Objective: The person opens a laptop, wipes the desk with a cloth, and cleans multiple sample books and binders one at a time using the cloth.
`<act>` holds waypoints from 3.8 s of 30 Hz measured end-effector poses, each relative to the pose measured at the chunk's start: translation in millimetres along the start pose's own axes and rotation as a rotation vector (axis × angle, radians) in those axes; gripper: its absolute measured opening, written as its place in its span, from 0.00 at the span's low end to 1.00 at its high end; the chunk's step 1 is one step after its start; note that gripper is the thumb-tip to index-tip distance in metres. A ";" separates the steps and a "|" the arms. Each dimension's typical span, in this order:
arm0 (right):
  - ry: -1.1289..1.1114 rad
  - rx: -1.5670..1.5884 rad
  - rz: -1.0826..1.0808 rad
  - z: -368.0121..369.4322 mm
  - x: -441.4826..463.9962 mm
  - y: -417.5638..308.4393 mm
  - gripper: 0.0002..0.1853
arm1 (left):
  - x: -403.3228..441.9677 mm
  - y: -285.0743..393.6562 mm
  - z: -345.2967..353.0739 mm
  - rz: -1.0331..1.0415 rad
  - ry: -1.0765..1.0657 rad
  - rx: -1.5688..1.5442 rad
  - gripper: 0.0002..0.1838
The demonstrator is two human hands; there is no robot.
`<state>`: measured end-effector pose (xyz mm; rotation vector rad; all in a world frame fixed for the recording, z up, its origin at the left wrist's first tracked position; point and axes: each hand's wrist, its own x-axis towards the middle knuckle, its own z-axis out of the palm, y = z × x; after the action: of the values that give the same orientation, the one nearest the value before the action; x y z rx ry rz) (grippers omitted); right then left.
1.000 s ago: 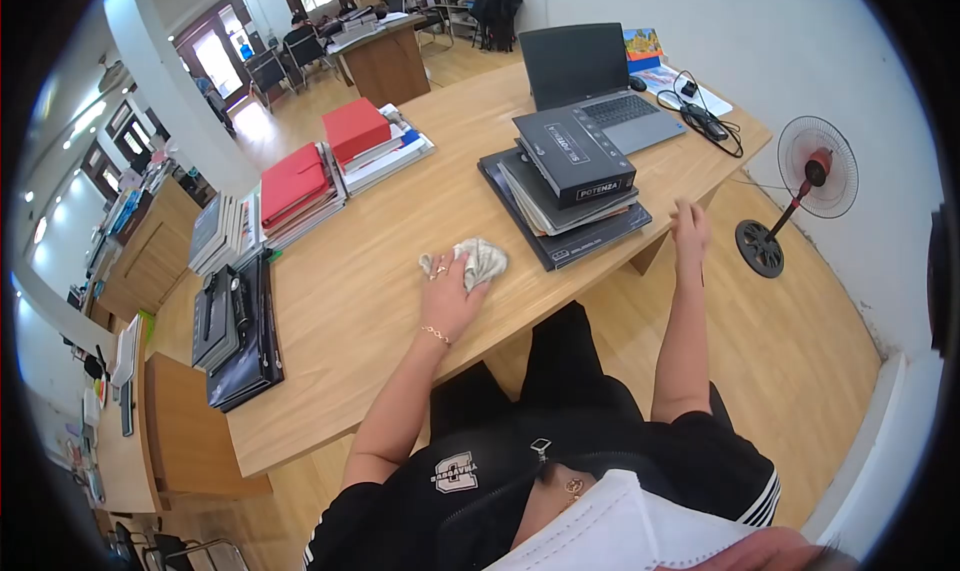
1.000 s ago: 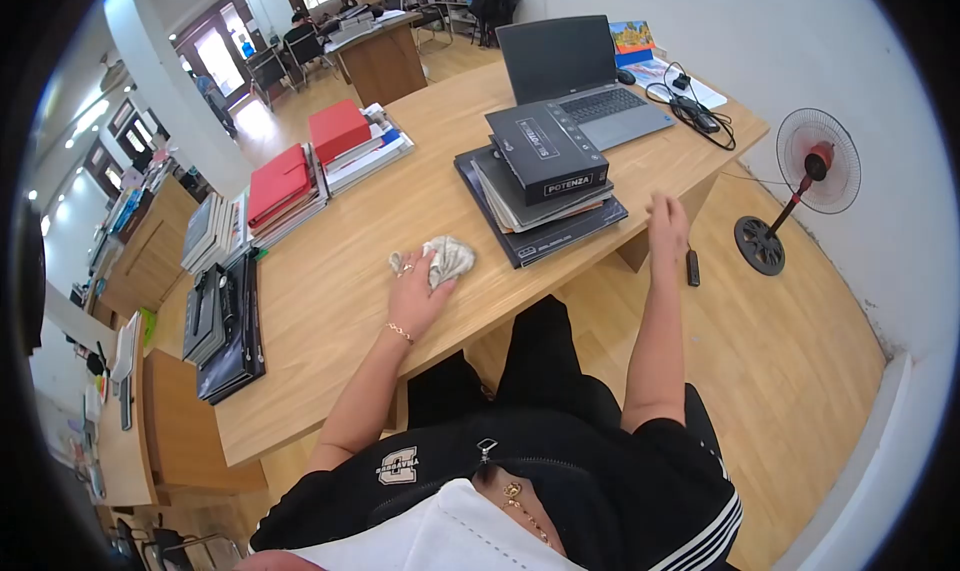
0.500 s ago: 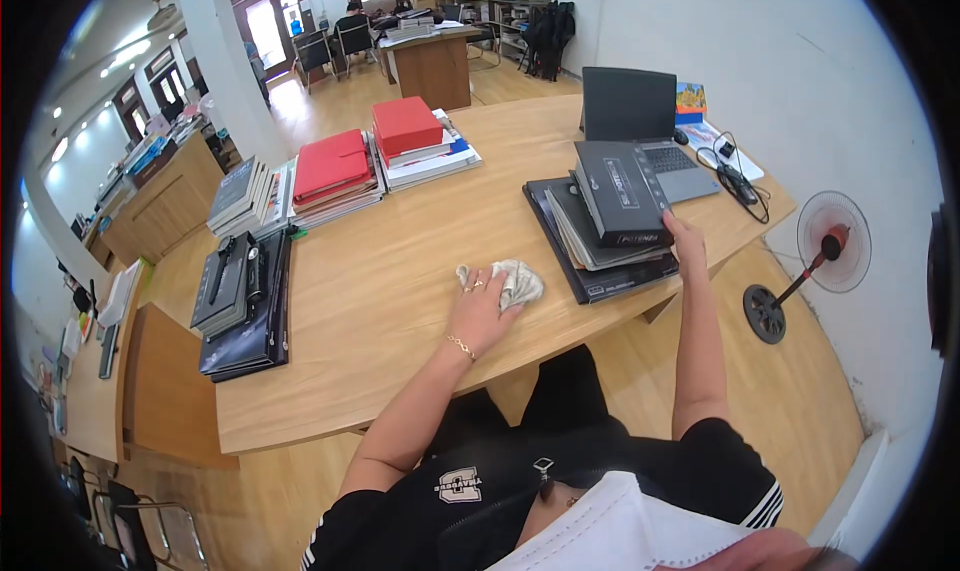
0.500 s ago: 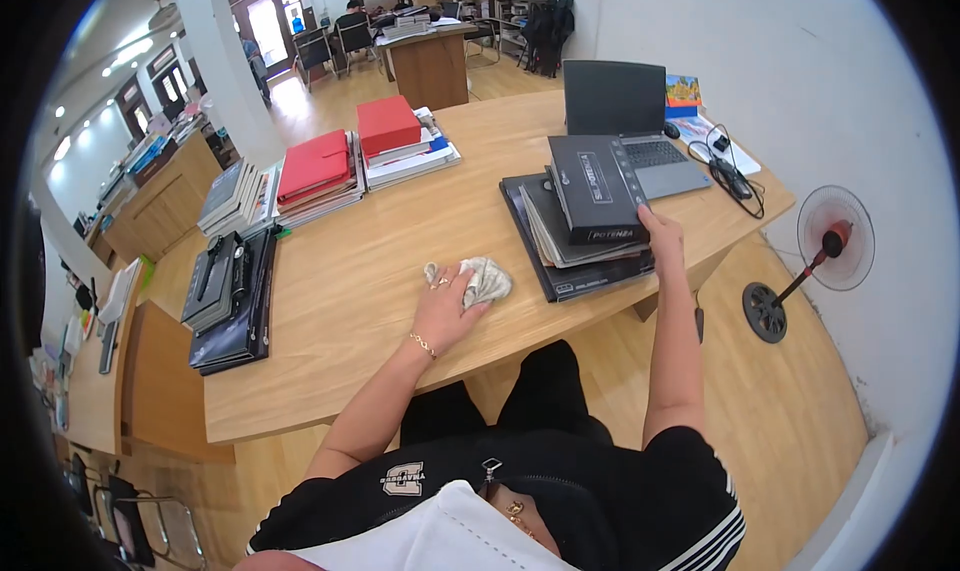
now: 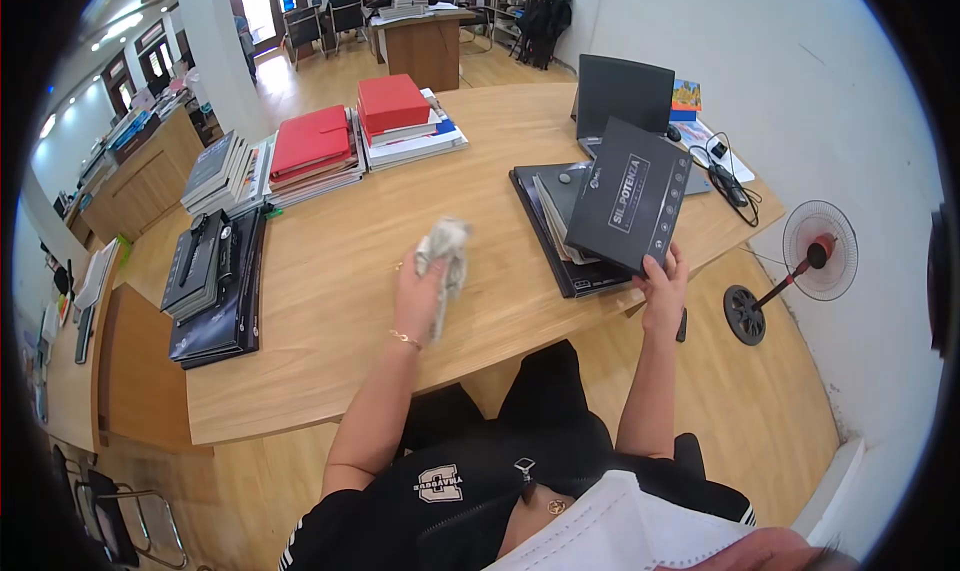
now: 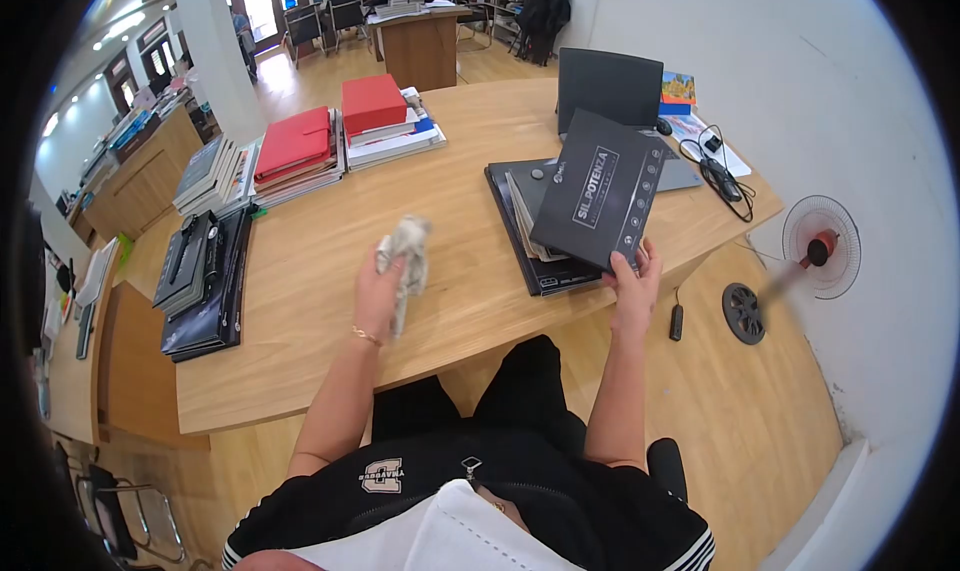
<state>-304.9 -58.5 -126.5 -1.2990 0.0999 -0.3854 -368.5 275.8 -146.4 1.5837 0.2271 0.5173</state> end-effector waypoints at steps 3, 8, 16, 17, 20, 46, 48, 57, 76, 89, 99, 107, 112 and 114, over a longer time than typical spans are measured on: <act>-0.025 -0.088 0.073 -13.7 22.7 -1.8 0.40 | 3.8 6.7 -17.9 -0.143 0.030 -0.443 0.16; -0.136 -0.021 0.306 -14.4 39.5 -13.2 0.44 | 3.0 14.3 -54.4 -0.175 0.108 -0.639 0.15; -0.287 0.246 0.460 -8.9 -48.6 -10.4 0.40 | 1.6 13.0 -108.9 -0.076 0.247 -0.676 0.18; -0.323 0.292 0.536 -8.0 -61.0 -9.0 0.39 | 0.3 9.2 -112.1 -0.077 0.264 -0.672 0.18; -0.414 0.330 0.633 10.1 -102.2 -22.0 0.39 | 5.0 -7.0 -122.9 -0.220 0.210 -0.905 0.20; -0.680 -0.581 -0.608 137.0 -56.4 17.7 0.31 | -12.6 29.8 -127.0 0.066 0.336 -0.751 0.25; -0.729 -0.496 -0.480 145.9 -48.8 38.0 0.33 | -20.1 52.2 -119.5 0.098 0.348 -0.544 0.24; -0.766 -0.399 -0.191 157.5 -79.8 73.2 0.32 | 10.0 11.6 -112.0 0.335 0.086 1.233 0.31; -0.680 -0.371 -0.392 155.1 -76.5 94.2 0.26 | 32.5 30.2 35.1 0.403 -0.270 0.928 0.21; -0.692 -0.365 -0.381 146.7 -89.0 75.7 0.44 | -18.9 70.4 -49.6 0.362 -0.574 0.775 0.21; -0.872 -0.386 -0.367 147.4 -82.9 62.6 0.21 | -25.4 91.7 -117.1 0.085 0.144 0.268 0.22; -0.876 -0.440 -0.163 143.9 -79.2 62.3 0.34 | -18.3 34.4 -93.7 0.390 -0.082 1.193 0.24; -0.897 -0.352 -0.087 145.0 -73.2 70.4 0.53 | -24.6 38.8 -38.7 0.485 -0.205 1.124 0.24; -0.881 -0.354 -0.143 143.8 -73.0 79.0 0.57 | -26.3 42.7 -9.5 0.492 -0.226 1.086 0.23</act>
<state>-314.2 114.7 -172.6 -1.7277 -0.6965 0.1178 -402.9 268.7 -109.3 2.7748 -0.0957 0.6231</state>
